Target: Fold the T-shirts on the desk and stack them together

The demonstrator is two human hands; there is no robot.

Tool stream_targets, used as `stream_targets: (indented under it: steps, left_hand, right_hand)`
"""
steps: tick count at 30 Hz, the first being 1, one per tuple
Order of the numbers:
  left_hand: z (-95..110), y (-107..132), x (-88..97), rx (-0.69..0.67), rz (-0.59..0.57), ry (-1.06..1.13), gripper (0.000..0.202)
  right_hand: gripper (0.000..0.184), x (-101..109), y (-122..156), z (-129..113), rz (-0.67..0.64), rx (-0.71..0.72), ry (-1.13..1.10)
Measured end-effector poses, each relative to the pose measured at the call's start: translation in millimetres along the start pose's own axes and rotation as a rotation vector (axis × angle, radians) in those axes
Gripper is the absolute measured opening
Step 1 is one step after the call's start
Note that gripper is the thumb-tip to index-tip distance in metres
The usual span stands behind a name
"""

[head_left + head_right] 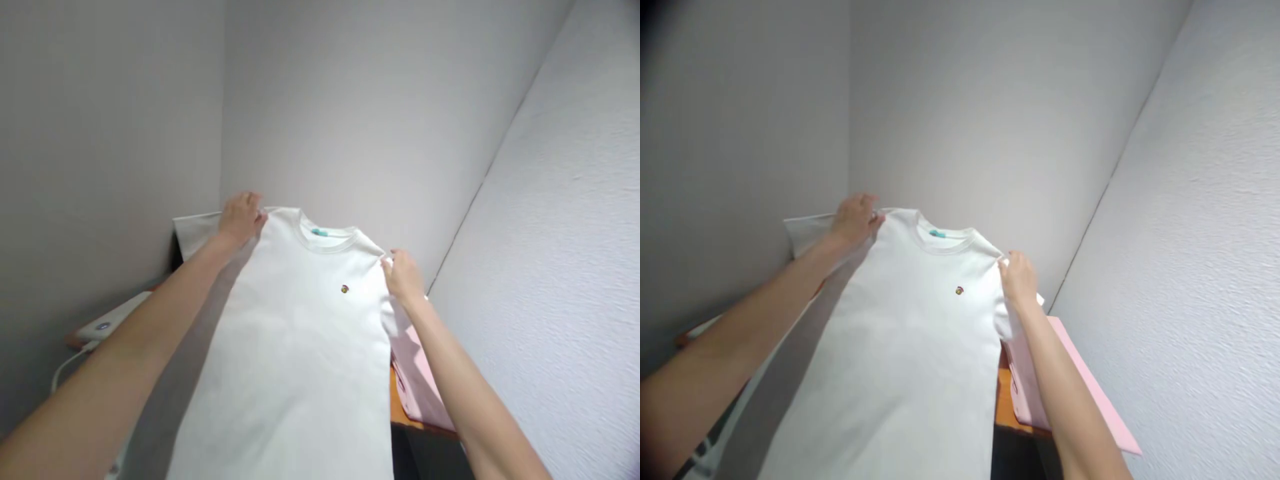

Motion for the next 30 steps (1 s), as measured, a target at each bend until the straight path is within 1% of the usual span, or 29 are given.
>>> stream_targets:
  steps: [1,2,3,4,6,8,9,10,11,12,14,17,20,22,23,24,25,26,28,29,30]
  left_hand:
    - [9,3,-19.8,-0.009,-0.07,0.008,0.044]
    - [18,13,-40.4,-0.009,-0.145,0.017,0.04]
    - [26,29,-61.6,-0.002,-0.228,0.03,0.035]
    - [32,50,-83.4,0.004,-0.322,0.049,0.033]
    - [40,99,-124.2,0.041,-0.501,0.082,0.038]
    - [39,145,-157.8,0.11,-0.654,0.104,0.047]
    - [37,162,-171.0,0.143,-0.714,0.114,0.054]
    - [34,175,-182.0,0.171,-0.763,0.125,0.06]
    - [30,182,-191.2,0.191,-0.802,0.138,0.065]
    - [27,185,-198.8,0.203,-0.832,0.153,0.068]
    - [21,181,-211.2,0.212,-0.872,0.185,0.07]
    - [18,164,-226.4,0.207,-0.899,0.224,0.069]
    - [24,145,-236.5,0.192,-0.898,0.258,0.066]
    - [37,129,-233.0,0.172,-0.87,0.282,0.065]
    - [46,120,-225.4,0.153,-0.843,0.299,0.065]
    - [58,112,-213.1,0.129,-0.808,0.318,0.066]
    - [71,105,-195.8,0.098,-0.766,0.338,0.067]
    - [85,101,-173.5,0.052,-0.705,0.374,0.066]
    - [114,104,-119.1,-0.067,-0.554,0.463,0.062]
    - [128,110,-88.0,-0.171,-0.401,0.576,0.061]
    - [139,121,-60.6,-0.234,-0.294,0.656,0.061]
  right_hand:
    - [0.038,-23,0,-6,-0.087,0.029,0.054]
    - [0.04,-44,8,-11,-0.181,0.062,0.092]
    - [0.041,-64,22,-14,-0.282,0.088,0.113]
    - [0.041,-83,41,-17,-0.388,0.112,0.117]
    - [0.044,-116,85,-19,-0.577,0.157,0.106]
    - [0.053,-142,125,-16,-0.725,0.162,0.108]
    - [0.058,-153,139,-12,-0.785,0.141,0.117]
    - [0.062,-162,149,-8,-0.84,0.108,0.126]
    - [0.065,-170,154,-3,-0.891,0.068,0.135]
    - [0.068,-177,155,2,-0.932,0.03,0.141]
    - [0.072,-188,148,9,-0.983,-0.026,0.145]
    - [0.078,-200,128,15,-1.035,-0.078,0.158]
    - [0.078,-207,112,17,-1.044,-0.11,0.171]
    - [0.078,-210,104,16,-1.032,-0.113,0.169]
    - [0.078,-211,102,15,-1.024,-0.107,0.168]
    - [0.078,-211,99,14,-1.019,-0.097,0.168]
    - [0.077,-211,97,13,-1.011,-0.082,0.165]
    - [0.077,-210,94,12,-0.996,-0.065,0.154]
    - [0.074,-206,88,12,-0.938,-0.04,0.107]
    - [0.072,-202,84,15,-0.898,-0.034,0.078]
    - [0.071,-198,80,18,-0.855,-0.033,0.05]
Point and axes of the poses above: each hand's wrist, its own y-axis away from the middle knuckle, its own x-axis out of the back of the hand, z = x × y, the point moved 4 cm from there along -y, towards the middle knuckle, and after that the axes turned 10 degrees about -x, right-handed, at the moved point
